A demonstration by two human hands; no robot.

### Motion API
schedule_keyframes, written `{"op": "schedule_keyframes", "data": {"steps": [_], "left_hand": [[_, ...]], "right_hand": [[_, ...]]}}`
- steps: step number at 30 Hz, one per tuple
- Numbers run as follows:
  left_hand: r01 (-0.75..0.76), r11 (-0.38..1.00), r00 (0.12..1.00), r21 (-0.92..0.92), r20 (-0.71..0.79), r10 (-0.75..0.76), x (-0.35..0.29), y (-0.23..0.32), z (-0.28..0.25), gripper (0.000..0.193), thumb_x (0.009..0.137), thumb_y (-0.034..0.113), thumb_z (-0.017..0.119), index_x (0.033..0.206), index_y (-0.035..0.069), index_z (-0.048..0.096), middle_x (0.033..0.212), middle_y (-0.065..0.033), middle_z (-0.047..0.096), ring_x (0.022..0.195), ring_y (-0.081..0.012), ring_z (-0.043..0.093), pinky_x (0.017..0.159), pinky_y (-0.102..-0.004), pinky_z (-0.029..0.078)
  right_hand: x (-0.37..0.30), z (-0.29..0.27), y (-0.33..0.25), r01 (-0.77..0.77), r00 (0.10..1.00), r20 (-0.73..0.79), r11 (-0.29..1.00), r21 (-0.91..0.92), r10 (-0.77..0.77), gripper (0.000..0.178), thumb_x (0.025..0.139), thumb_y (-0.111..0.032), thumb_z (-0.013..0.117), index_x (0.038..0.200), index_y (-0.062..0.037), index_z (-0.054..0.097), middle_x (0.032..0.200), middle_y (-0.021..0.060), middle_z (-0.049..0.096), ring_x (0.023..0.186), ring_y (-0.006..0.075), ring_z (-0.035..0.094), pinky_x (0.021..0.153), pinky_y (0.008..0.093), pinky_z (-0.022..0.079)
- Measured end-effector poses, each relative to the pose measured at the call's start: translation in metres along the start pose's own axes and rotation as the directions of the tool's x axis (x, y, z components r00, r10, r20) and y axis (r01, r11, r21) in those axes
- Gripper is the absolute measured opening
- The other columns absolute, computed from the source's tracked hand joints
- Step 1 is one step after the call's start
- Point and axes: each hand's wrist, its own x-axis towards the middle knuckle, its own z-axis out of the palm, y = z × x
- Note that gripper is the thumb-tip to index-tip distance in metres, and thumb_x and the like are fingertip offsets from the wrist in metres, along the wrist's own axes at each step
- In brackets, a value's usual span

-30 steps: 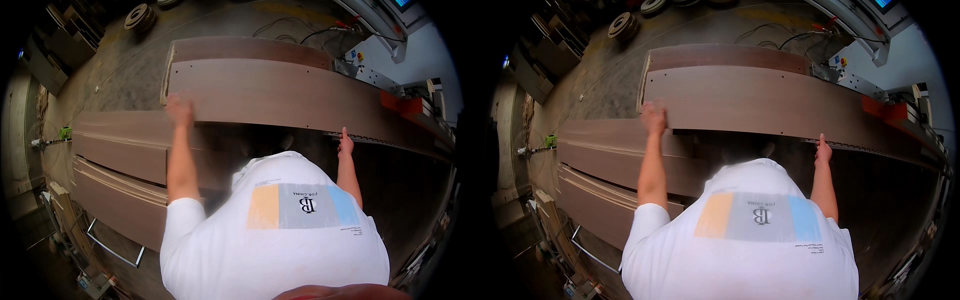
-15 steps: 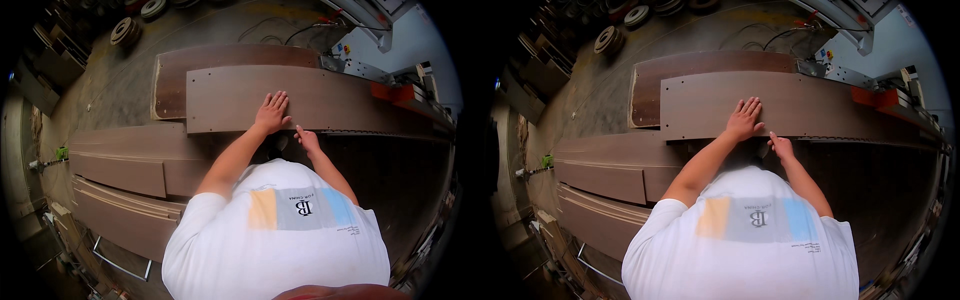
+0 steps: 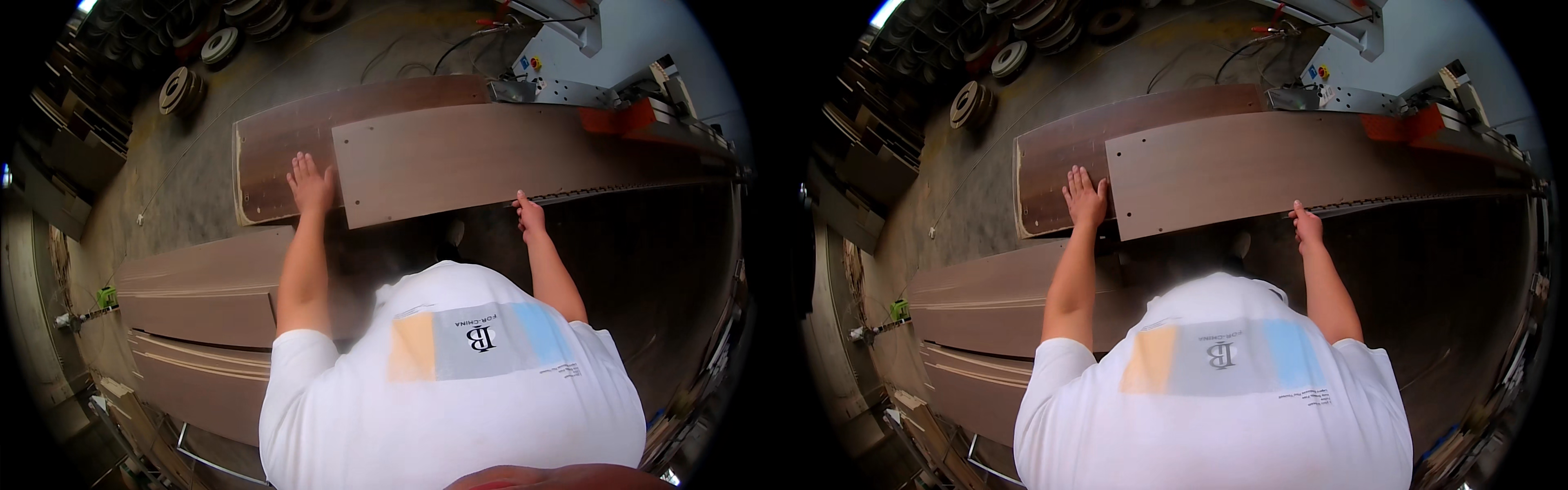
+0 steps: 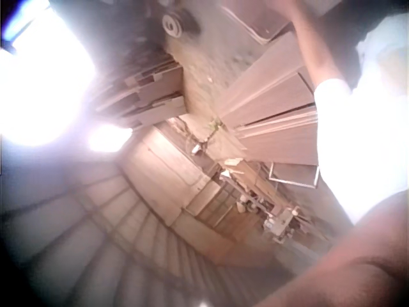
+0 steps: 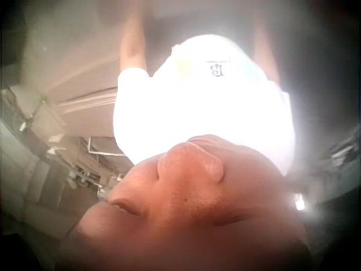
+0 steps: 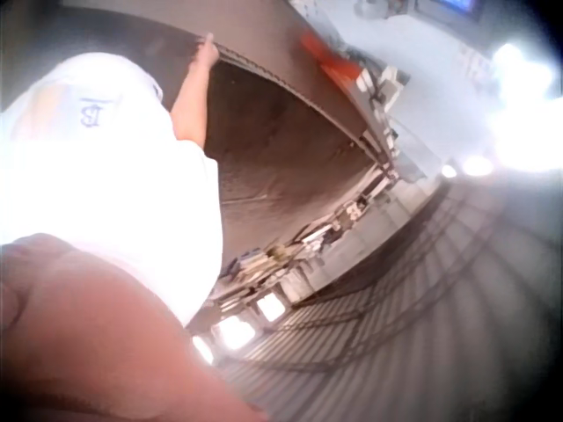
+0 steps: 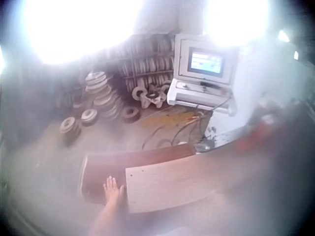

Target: The person repeatedly picks up large rectangular wood panels from a stack, places them onto a machine table, and then removes them to place them back on the stack. The person handles the panels one at a time in a repetitive cycle.

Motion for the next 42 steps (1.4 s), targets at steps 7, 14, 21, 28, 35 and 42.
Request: {"op": "schedule_keyframes", "data": {"steps": [7, 14, 21, 28, 35, 42], "left_hand": [[-0.098, 0.99, 0.994, -0.097, -0.051, 0.093, -0.077, 0.007, -0.009, 0.064, 0.099, 0.042, 0.046, 0.15, 0.005, 0.034, 0.161, -0.0105, 0.027, 0.15, -0.0268, 0.02, 0.121, -0.047, 0.014], [-0.169, 0.928, 0.984, -0.331, 0.005, 0.181, -0.183, 0.021, 0.003, 0.058, 0.093, 0.026, 0.059, 0.144, 0.004, 0.044, 0.15, -0.0193, 0.042, 0.137, -0.0353, 0.041, 0.113, -0.0471, 0.033], [0.136, 0.921, 0.466, -0.365, 0.844, 0.266, -0.331, -0.052, 0.127, 0.047, 0.09, 0.032, 0.063, 0.129, 0.006, 0.059, 0.115, -0.0199, 0.067, 0.108, -0.0318, 0.064, 0.097, -0.047, 0.048], [0.133, 0.969, 0.509, -0.208, 0.853, 0.113, -0.34, -0.096, 0.136, 0.046, 0.09, 0.036, 0.063, 0.123, 0.004, 0.063, 0.11, -0.0198, 0.069, 0.106, -0.0321, 0.065, 0.094, -0.044, 0.049], [0.12, 0.949, 0.707, -0.292, 0.697, 0.125, -0.273, -0.06, 0.149, 0.045, 0.09, 0.039, 0.063, 0.116, 0.002, 0.067, 0.107, -0.0195, 0.07, 0.104, -0.0321, 0.066, 0.091, -0.0402, 0.049], [0.343, 0.816, 0.725, -0.465, 0.683, 0.084, -0.239, 0.078, 0.122, 0.045, 0.091, 0.038, 0.062, 0.117, 0.002, 0.067, 0.109, -0.0192, 0.07, 0.105, -0.0315, 0.066, 0.092, -0.0398, 0.049]], "right_hand": [[0.018, 0.003, 0.005, 0.024, 0.984, -0.175, 1.0, -0.017, -0.026, 0.05, 0.087, -0.055, 0.068, 0.072, -0.007, 0.065, 0.057, -0.0038, 0.045, 0.046, 0.0094, 0.038, 0.042, 0.0272, 0.029], [-0.032, 0.056, 0.011, 0.079, 0.997, -0.014, 0.989, -0.126, -0.081, 0.053, 0.084, -0.056, 0.071, 0.07, -0.005, 0.067, 0.056, -0.0013, 0.05, 0.05, 0.0105, 0.044, 0.049, 0.0284, 0.035], [-0.054, 0.093, 0.016, 0.111, 0.98, 0.177, 0.986, -0.121, -0.088, 0.046, 0.088, -0.049, 0.069, 0.074, -0.005, 0.07, 0.061, 0.001, 0.054, 0.055, 0.0117, 0.046, 0.052, 0.029, 0.037], [-0.044, 0.089, 0.022, -0.038, 0.955, 0.292, 0.999, -0.034, 0.046, 0.042, 0.093, -0.043, 0.064, 0.078, -0.0047, 0.069, 0.065, 0.0037, 0.057, 0.056, 0.0138, 0.049, 0.053, 0.0312, 0.04], [-0.014, 0.055, 0.022, 0.109, 0.986, 0.119, 0.993, 0.04, -0.113, 0.043, 0.093, -0.039, 0.066, 0.067, -0.005, 0.065, 0.066, 0.0035, 0.062, 0.063, 0.0134, 0.055, 0.065, 0.0307, 0.045], [0.019, -0.002, 0.015, 0.122, 0.987, 0.092, 0.99, 0.077, -0.129, 0.044, 0.092, -0.038, 0.066, 0.066, -0.0028, 0.065, 0.064, 0.0047, 0.062, 0.062, 0.0133, 0.056, 0.063, 0.0308, 0.046]]}}
